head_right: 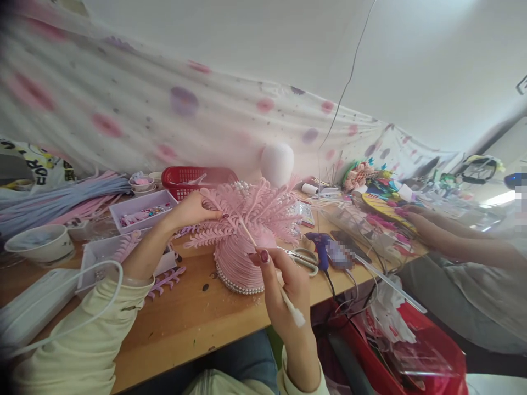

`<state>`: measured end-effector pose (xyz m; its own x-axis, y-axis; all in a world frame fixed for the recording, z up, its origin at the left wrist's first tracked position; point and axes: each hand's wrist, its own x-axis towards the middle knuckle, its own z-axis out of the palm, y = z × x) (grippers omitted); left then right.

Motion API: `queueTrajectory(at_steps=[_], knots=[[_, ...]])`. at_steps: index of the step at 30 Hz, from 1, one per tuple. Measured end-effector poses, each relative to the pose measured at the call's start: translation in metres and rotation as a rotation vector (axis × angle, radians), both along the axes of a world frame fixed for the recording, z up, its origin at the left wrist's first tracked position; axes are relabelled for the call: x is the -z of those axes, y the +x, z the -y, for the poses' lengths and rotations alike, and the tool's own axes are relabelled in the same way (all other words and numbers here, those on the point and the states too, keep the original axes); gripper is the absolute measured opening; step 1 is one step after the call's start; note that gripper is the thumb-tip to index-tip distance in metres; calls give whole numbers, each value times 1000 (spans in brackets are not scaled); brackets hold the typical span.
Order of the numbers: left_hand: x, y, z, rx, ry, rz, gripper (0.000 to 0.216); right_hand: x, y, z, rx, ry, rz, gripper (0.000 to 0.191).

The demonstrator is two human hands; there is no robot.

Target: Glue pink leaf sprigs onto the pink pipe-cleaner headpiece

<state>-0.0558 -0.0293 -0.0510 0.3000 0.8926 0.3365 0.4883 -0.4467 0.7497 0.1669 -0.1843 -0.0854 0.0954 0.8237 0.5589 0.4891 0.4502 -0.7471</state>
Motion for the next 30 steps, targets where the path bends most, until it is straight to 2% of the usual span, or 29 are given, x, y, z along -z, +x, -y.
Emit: queueTrajectory(at_steps=[9,22,30], knots=[[-3,2,3,-25,-27,-38,18,15,-6,-14,15,-29,59,36],[-2,1,4,-22,-37,-31,17,5,-7,-11,-20,-11,189,34],[-3,2,4,-57,-29,-48,16,9,-8,-7,-1,67,234,33]])
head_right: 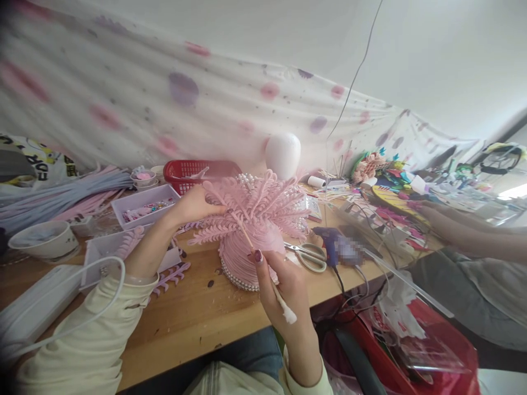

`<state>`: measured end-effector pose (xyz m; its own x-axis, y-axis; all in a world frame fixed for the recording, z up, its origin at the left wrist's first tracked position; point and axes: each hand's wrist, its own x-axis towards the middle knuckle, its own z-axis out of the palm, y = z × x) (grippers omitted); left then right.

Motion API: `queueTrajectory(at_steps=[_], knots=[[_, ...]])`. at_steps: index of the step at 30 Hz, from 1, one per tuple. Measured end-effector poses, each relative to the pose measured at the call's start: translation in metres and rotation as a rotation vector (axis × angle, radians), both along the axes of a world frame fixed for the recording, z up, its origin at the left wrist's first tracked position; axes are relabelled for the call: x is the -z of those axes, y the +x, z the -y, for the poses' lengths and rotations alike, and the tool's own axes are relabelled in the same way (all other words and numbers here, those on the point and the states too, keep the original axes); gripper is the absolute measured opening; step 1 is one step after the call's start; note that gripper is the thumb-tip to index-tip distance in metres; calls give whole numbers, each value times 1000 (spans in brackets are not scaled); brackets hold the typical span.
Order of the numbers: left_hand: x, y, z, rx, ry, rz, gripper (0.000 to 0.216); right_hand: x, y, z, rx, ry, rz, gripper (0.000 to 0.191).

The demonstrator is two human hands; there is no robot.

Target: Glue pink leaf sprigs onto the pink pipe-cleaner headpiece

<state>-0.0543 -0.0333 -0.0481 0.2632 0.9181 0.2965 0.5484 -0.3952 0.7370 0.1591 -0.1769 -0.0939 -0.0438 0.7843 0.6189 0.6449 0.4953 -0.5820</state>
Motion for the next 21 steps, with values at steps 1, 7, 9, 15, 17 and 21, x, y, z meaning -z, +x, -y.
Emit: queueTrajectory(at_steps=[1,7,9,15,17,21], knots=[[0,0,0,-1,2,1,16,0,0,0,7,0,4,34],[2,-1,-1,2,-23,-4,20,-1,0,-1,22,7,0,34],[2,-1,-2,8,-15,4,18,-1,-1,0,18,-4,-12,34],[0,0,0,40,8,33,13,-2,-2,-4,33,-16,10,37],[0,1,1,28,0,25,11,-2,-3,-6,36,-17,21,37],[1,0,-1,31,-1,42,13,-3,-3,-5,38,-18,11,37]])
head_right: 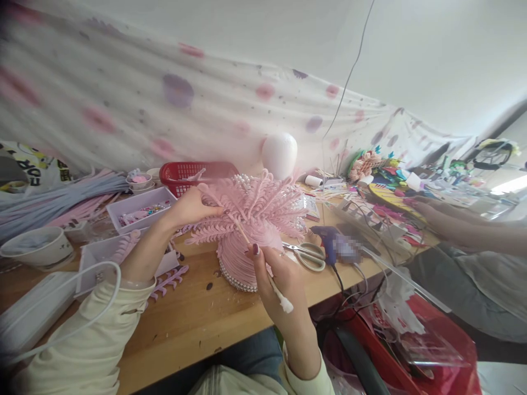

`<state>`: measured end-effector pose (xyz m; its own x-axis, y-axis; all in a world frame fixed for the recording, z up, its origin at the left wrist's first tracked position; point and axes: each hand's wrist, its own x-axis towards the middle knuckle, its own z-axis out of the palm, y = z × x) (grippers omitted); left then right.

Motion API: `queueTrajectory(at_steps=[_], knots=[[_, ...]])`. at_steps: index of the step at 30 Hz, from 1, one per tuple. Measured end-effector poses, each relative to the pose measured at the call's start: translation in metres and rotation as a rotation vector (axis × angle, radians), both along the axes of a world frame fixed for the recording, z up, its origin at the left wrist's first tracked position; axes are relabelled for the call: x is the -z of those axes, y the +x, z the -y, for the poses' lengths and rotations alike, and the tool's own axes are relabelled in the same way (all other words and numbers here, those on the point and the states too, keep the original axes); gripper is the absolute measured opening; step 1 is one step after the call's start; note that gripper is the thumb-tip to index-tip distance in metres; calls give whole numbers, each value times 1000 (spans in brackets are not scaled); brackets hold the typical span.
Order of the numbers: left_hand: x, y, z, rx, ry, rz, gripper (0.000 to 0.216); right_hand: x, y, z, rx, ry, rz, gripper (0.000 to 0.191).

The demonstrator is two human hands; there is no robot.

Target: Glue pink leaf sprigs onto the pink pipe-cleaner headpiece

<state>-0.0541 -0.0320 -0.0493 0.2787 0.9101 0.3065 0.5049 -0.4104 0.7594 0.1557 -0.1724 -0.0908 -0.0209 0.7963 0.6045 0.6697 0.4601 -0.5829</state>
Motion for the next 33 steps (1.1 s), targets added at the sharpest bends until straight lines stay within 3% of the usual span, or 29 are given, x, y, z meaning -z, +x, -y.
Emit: queueTrajectory(at_steps=[6,19,26,33], knots=[[2,-1,-3,21,2,10,15,-2,-2,3,41,98,-71,36],[5,-2,-6,11,4,-3,22,-2,-7,-4,26,72,-57,39],[4,-2,-4,-2,-6,-8,24,4,1,6,139,150,-218,39],[4,-1,-4,-2,-6,18,23,12,-2,-3,89,103,-186,39]])
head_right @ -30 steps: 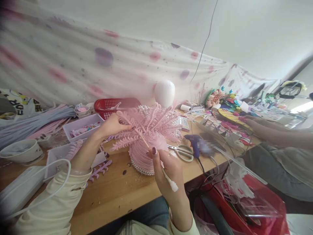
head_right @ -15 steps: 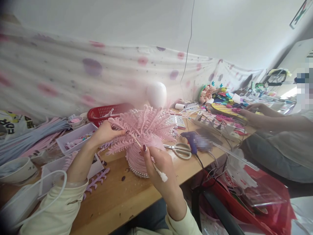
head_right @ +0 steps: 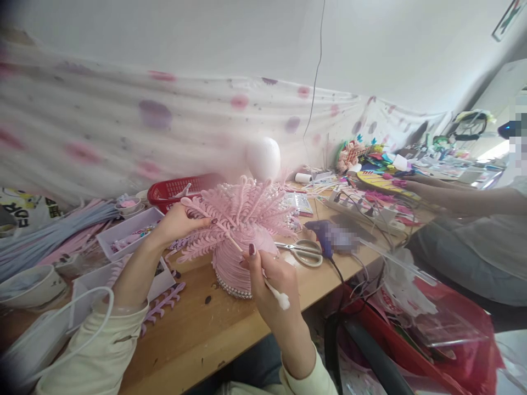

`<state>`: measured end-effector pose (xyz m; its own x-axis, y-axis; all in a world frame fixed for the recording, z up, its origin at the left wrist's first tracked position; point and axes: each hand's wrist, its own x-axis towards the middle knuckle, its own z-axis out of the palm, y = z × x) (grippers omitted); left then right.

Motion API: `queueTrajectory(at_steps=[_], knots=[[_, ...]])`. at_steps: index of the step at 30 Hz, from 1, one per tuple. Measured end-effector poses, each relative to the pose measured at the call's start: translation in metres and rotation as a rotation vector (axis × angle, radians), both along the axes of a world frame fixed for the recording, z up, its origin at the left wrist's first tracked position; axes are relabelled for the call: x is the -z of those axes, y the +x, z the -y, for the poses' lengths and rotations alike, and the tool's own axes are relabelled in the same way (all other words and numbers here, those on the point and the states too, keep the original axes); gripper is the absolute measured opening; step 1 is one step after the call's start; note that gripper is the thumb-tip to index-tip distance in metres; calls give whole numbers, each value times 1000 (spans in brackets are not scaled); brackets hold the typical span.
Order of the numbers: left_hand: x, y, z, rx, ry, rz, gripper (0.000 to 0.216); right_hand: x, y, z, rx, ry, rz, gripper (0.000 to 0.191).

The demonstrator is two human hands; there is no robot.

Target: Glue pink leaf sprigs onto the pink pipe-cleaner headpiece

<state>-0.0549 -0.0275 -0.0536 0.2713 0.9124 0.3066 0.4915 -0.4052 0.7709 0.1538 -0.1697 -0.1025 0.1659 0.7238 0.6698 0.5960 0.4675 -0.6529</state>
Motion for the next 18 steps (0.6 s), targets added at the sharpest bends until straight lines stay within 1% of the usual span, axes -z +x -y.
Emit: queueTrajectory(at_steps=[4,8,11,14,18], knots=[[3,0,-3,19,-10,12,23,4,-1,-5,50,-27,-111,38],[5,-1,-4,18,1,11,24,1,-3,-10,92,-17,-224,40],[4,0,-4,3,2,0,24,1,-6,-13,113,-12,-181,39],[4,0,-4,25,7,-1,23,2,-8,-13,107,-6,-88,34],[4,-1,-4,25,17,0,21,0,-7,-6,146,73,-75,32]])
